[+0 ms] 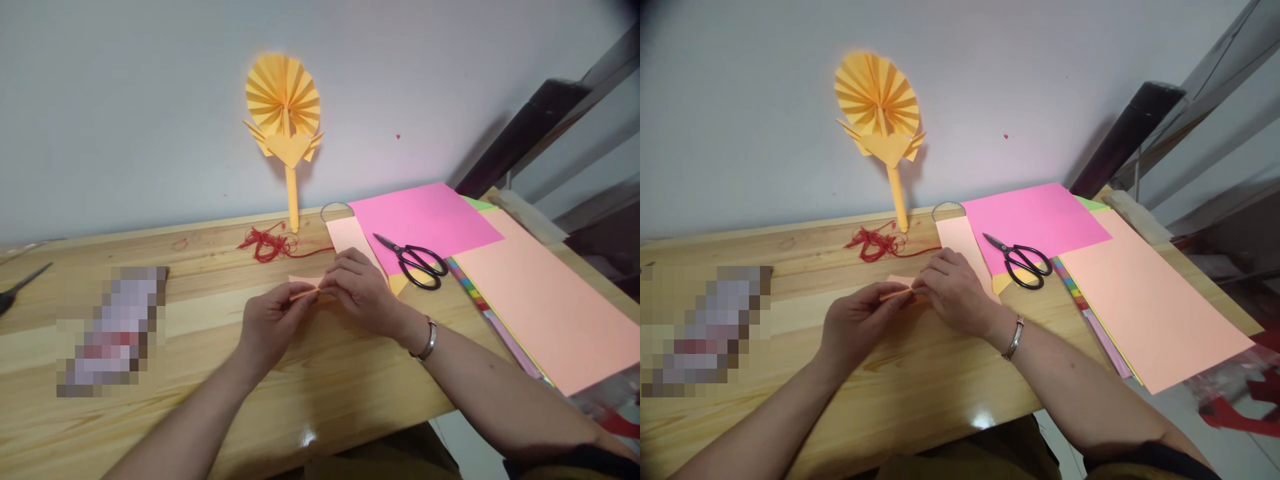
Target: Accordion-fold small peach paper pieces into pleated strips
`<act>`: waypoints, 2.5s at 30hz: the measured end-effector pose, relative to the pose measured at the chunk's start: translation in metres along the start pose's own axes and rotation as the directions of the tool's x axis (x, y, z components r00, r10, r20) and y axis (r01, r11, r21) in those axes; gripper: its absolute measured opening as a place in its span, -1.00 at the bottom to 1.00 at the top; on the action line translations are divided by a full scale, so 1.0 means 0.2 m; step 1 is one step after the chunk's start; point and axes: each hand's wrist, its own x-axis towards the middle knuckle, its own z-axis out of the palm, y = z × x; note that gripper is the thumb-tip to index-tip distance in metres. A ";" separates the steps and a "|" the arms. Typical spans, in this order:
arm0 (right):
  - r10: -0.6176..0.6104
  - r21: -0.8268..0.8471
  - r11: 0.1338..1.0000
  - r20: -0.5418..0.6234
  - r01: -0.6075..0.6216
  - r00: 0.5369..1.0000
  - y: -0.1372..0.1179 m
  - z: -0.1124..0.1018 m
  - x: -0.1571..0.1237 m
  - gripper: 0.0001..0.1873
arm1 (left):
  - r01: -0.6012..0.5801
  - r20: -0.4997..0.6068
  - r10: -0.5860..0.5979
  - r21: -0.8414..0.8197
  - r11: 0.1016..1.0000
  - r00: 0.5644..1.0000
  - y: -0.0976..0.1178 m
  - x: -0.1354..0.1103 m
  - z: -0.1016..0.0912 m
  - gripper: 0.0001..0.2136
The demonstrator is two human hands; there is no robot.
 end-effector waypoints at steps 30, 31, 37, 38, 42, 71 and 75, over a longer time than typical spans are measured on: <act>0.045 -0.008 0.999 -0.005 -0.045 0.999 0.03 -0.01 0.00 -0.87 | 0.100 -0.038 -0.102 -0.069 0.993 0.994 -0.01 0.00 -0.01 -0.87; 0.046 -0.010 0.999 -0.003 -0.046 0.999 0.03 -0.01 0.00 -0.87 | 0.093 -0.031 -0.096 -0.079 0.993 0.995 -0.01 0.00 -0.01 -0.87; 0.041 -0.012 0.999 -0.002 -0.041 0.999 0.03 -0.01 0.00 -0.86 | 0.104 -0.003 -0.104 -0.098 0.990 0.995 -0.01 0.00 -0.01 -0.89; 0.042 -0.012 0.999 0.000 -0.042 0.999 0.03 -0.01 0.00 -0.86 | 0.114 -0.011 -0.116 -0.079 0.990 0.993 -0.01 0.00 -0.01 -0.88; 0.043 -0.020 0.999 0.003 -0.043 0.999 0.03 -0.01 -0.01 -0.86 | -0.004 -0.099 0.011 0.063 0.998 0.995 -0.03 0.02 -0.01 -0.76; -0.009 -0.110 0.994 0.078 0.018 0.997 -0.01 -0.01 0.01 -0.85 | -0.546 -0.001 0.585 0.359 0.757 0.811 -0.03 0.04 -0.01 -0.89; 0.019 -0.074 0.997 0.060 -0.015 0.998 0.01 -0.01 0.01 -0.90 | -0.531 -0.032 0.575 0.345 0.774 0.818 -0.04 0.04 -0.01 -0.90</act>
